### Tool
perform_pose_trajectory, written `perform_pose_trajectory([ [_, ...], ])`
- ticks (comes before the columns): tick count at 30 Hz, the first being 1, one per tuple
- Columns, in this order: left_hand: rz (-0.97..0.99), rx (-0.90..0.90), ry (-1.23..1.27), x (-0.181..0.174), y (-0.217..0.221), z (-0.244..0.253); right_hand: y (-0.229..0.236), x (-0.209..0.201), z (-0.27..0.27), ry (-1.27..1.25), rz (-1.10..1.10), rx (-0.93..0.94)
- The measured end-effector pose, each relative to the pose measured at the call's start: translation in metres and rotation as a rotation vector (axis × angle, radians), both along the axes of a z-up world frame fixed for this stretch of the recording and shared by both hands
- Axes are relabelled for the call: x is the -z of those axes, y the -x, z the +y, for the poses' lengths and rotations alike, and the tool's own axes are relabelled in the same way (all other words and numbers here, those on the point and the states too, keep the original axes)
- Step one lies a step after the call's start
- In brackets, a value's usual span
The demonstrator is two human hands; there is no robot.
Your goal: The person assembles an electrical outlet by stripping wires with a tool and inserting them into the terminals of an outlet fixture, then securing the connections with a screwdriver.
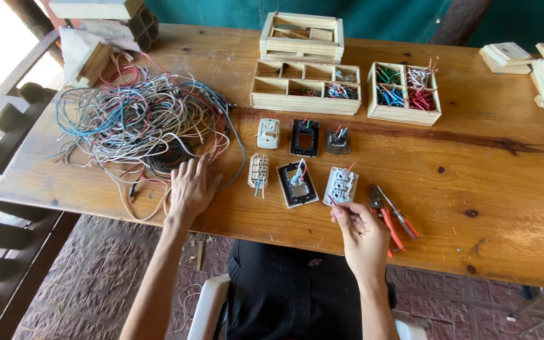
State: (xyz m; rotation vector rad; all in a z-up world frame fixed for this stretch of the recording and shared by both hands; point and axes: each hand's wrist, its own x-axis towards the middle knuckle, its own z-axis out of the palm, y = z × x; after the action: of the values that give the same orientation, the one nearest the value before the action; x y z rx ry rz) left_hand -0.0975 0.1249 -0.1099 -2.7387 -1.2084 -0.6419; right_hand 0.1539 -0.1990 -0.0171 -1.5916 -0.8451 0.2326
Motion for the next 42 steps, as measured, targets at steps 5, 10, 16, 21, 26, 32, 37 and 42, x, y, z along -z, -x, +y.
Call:
perform_pose_trajectory([
  [5,-0.244,-0.036,-0.119,-0.016,-0.002,-0.031,-0.010,0.005,-0.004,-0.057,0.061,-0.030],
  [10,-0.459,-0.109,-0.314,-0.059,-0.018,-0.095,-0.018,0.004,-0.013,-0.055,0.111,-0.033],
  [16,-0.743,0.306,0.369,-0.114,-0.087,-0.180,-0.003,0.002,-0.014,-0.072,0.371,-0.071],
  [21,-0.923,0.672,1.213,-0.115,-0.145,-0.204,0.004,-0.001,-0.010,-0.128,0.426,-0.143],
  [26,-0.910,0.643,1.238,-0.128,-0.152,-0.201,-0.013,-0.017,-0.020,0.054,0.072,-0.055],
  [32,-0.828,0.700,1.070,-0.140,-0.135,-0.202,-0.059,-0.087,-0.004,-0.030,-1.089,-0.276],
  [37,-0.811,0.722,0.911,-0.143,-0.132,-0.201,-0.061,-0.105,-0.008,0.080,-1.234,-0.411],
  [42,-0.697,0.666,0.642,-0.130,-0.138,-0.212,-0.061,-0.078,-0.027,0.161,-1.237,-0.347],
])
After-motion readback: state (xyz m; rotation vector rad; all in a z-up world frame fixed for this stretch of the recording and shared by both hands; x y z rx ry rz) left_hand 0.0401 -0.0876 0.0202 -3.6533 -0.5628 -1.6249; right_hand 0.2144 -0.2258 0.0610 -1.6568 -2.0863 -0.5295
